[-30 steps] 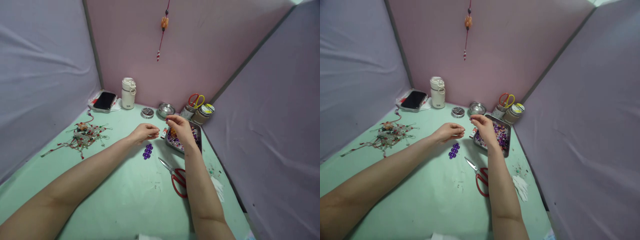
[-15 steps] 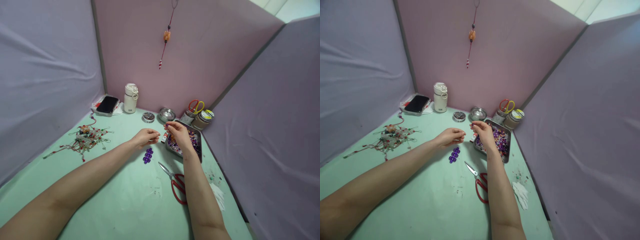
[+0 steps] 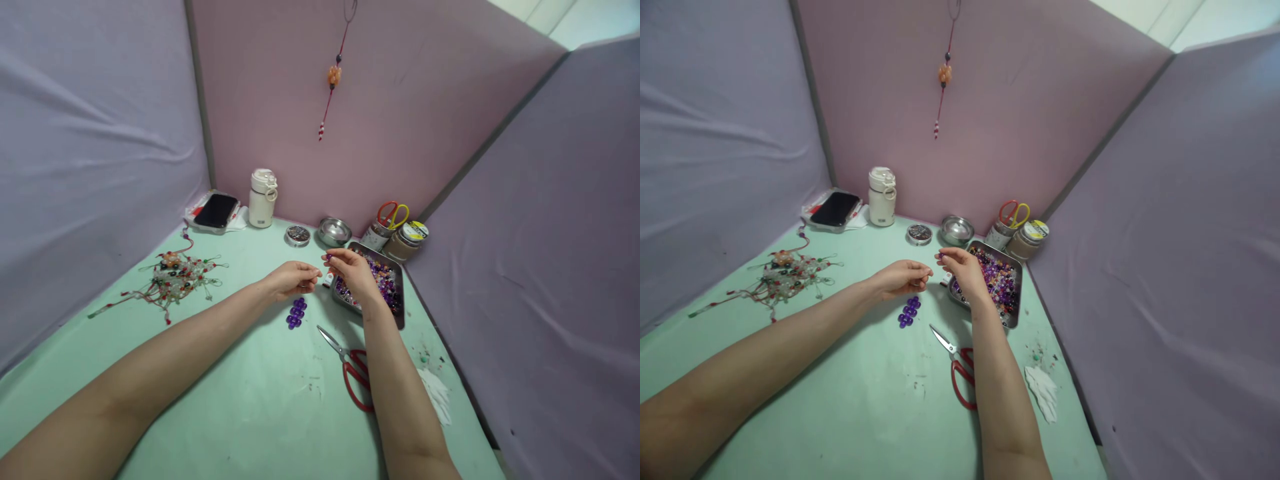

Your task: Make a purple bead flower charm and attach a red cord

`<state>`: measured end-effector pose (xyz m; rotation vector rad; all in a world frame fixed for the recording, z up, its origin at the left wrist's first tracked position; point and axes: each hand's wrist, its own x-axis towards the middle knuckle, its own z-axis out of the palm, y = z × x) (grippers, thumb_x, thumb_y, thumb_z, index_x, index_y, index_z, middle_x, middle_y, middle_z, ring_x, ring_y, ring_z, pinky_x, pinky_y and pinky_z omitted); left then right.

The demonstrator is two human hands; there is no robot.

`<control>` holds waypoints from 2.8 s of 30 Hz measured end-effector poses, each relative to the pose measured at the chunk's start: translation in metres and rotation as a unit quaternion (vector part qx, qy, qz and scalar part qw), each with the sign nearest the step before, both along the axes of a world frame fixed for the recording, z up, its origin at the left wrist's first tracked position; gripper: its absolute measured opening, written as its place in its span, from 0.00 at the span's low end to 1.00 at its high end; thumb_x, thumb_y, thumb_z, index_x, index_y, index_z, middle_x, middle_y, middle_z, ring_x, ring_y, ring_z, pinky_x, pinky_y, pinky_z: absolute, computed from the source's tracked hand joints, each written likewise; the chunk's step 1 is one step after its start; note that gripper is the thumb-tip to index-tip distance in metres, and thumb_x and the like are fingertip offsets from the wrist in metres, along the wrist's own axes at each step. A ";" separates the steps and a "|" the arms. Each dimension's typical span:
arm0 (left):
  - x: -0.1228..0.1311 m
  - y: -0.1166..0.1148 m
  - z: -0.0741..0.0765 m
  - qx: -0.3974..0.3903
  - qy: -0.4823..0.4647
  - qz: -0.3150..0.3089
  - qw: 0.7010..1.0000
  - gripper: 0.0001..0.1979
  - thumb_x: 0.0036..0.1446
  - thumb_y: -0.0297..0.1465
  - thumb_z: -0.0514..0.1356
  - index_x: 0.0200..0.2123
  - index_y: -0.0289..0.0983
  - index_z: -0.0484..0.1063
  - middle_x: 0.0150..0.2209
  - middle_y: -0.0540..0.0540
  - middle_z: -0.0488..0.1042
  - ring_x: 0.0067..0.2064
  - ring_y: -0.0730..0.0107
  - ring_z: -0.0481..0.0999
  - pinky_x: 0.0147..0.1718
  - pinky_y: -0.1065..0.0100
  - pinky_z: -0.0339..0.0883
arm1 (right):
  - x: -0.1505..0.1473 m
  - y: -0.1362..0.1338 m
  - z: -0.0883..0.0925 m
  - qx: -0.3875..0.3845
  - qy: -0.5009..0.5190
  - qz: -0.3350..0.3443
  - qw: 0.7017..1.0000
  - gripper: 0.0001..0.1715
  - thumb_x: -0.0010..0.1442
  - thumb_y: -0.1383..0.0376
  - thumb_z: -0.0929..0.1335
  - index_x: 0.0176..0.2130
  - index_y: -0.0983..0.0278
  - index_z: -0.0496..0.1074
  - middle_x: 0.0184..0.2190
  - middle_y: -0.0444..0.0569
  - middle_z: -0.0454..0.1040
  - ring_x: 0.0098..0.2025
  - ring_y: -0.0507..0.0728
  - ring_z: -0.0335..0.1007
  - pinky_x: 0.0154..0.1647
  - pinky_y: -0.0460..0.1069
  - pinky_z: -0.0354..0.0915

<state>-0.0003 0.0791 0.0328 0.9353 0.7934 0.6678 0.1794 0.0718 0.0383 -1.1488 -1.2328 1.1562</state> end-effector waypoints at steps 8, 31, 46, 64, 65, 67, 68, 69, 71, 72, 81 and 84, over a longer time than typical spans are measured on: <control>0.001 -0.003 0.006 -0.023 0.009 -0.013 1.000 0.05 0.48 0.28 0.66 0.27 0.32 0.74 0.23 0.49 0.70 0.24 0.78 0.67 0.32 0.69 0.66 | 0.002 -0.002 0.003 -0.019 0.056 0.020 0.998 0.16 0.46 0.60 0.76 0.37 0.61 0.76 0.38 0.49 0.81 0.37 0.54 0.76 0.43 0.49 0.68; 0.000 -0.003 0.007 -0.036 0.002 0.001 0.999 0.05 0.48 0.27 0.66 0.25 0.31 0.74 0.22 0.49 0.69 0.23 0.78 0.65 0.32 0.68 0.65 | 0.004 -0.002 0.005 -0.020 0.062 0.010 0.998 0.16 0.45 0.60 0.76 0.35 0.61 0.74 0.33 0.46 0.79 0.32 0.51 0.72 0.34 0.46 0.64; 0.000 -0.002 0.006 -0.029 0.001 0.002 1.000 0.04 0.48 0.28 0.65 0.25 0.32 0.74 0.22 0.49 0.68 0.24 0.78 0.64 0.31 0.69 0.64 | 0.006 -0.001 0.004 0.017 0.001 0.022 1.000 0.15 0.46 0.60 0.75 0.36 0.59 0.75 0.35 0.46 0.79 0.35 0.53 0.73 0.35 0.48 0.64; 0.000 -0.001 0.000 -0.005 0.013 0.016 1.000 0.08 0.47 0.30 0.68 0.27 0.32 0.75 0.24 0.48 0.69 0.26 0.76 0.67 0.32 0.68 0.66 | 0.000 -0.004 0.008 0.023 -0.047 0.027 0.998 0.19 0.45 0.63 0.74 0.40 0.61 0.73 0.35 0.47 0.79 0.41 0.56 0.74 0.42 0.50 0.65; 0.000 0.000 -0.001 0.000 0.014 0.015 1.000 0.08 0.47 0.31 0.68 0.28 0.32 0.75 0.24 0.48 0.69 0.26 0.76 0.67 0.32 0.68 0.66 | 0.000 -0.004 0.008 0.027 -0.049 0.022 0.998 0.19 0.45 0.64 0.74 0.40 0.61 0.73 0.34 0.46 0.78 0.41 0.56 0.74 0.42 0.50 0.65; 0.000 0.001 -0.003 0.007 0.014 0.013 1.000 0.10 0.46 0.32 0.69 0.29 0.32 0.75 0.24 0.48 0.70 0.26 0.77 0.67 0.32 0.68 0.66 | -0.001 -0.004 0.009 0.035 -0.062 0.013 0.997 0.18 0.46 0.64 0.74 0.39 0.61 0.72 0.34 0.46 0.78 0.40 0.55 0.74 0.42 0.50 0.65; 0.000 0.001 -0.003 0.010 0.013 0.014 1.000 0.11 0.45 0.32 0.69 0.29 0.31 0.74 0.24 0.49 0.69 0.26 0.77 0.67 0.33 0.68 0.66 | -0.001 -0.004 0.009 0.037 -0.070 0.008 0.997 0.17 0.46 0.64 0.74 0.38 0.61 0.72 0.34 0.47 0.78 0.40 0.55 0.74 0.41 0.49 0.65; 0.000 0.001 -0.004 0.012 0.012 0.014 1.000 0.12 0.45 0.33 0.70 0.29 0.32 0.74 0.24 0.49 0.69 0.26 0.77 0.67 0.33 0.68 0.66 | -0.002 -0.004 0.009 0.039 -0.078 0.004 0.996 0.17 0.46 0.64 0.74 0.38 0.62 0.72 0.34 0.47 0.78 0.40 0.56 0.74 0.41 0.49 0.65; -0.001 0.002 -0.005 0.019 0.011 0.012 1.000 0.13 0.44 0.34 0.70 0.30 0.32 0.74 0.24 0.50 0.69 0.26 0.77 0.68 0.33 0.68 0.66 | -0.002 -0.004 0.009 0.041 -0.091 0.001 0.995 0.16 0.46 0.64 0.73 0.38 0.62 0.71 0.33 0.47 0.78 0.40 0.56 0.74 0.40 0.49 0.65; -0.001 0.002 -0.005 0.022 0.012 0.012 1.000 0.13 0.44 0.34 0.70 0.30 0.32 0.74 0.24 0.50 0.69 0.26 0.77 0.68 0.33 0.68 0.66 | -0.002 -0.004 0.010 0.041 -0.094 0.002 0.995 0.16 0.46 0.64 0.73 0.38 0.62 0.71 0.33 0.47 0.78 0.40 0.56 0.74 0.40 0.50 0.65; 0.000 0.000 -0.004 0.042 -0.004 0.016 0.999 0.13 0.44 0.35 0.70 0.29 0.32 0.73 0.25 0.50 0.69 0.27 0.78 0.67 0.32 0.70 0.65 | -0.006 -0.009 0.013 0.027 -0.094 0.063 0.993 0.17 0.47 0.64 0.73 0.39 0.61 0.71 0.33 0.46 0.78 0.36 0.55 0.74 0.42 0.51 0.67; 0.001 -0.001 0.000 0.040 -0.020 0.016 0.999 0.14 0.44 0.35 0.70 0.27 0.32 0.73 0.24 0.51 0.68 0.26 0.78 0.67 0.31 0.70 0.64 | -0.007 -0.009 0.013 0.035 -0.107 0.063 0.992 0.17 0.48 0.64 0.73 0.40 0.61 0.71 0.34 0.48 0.79 0.37 0.55 0.75 0.41 0.51 0.67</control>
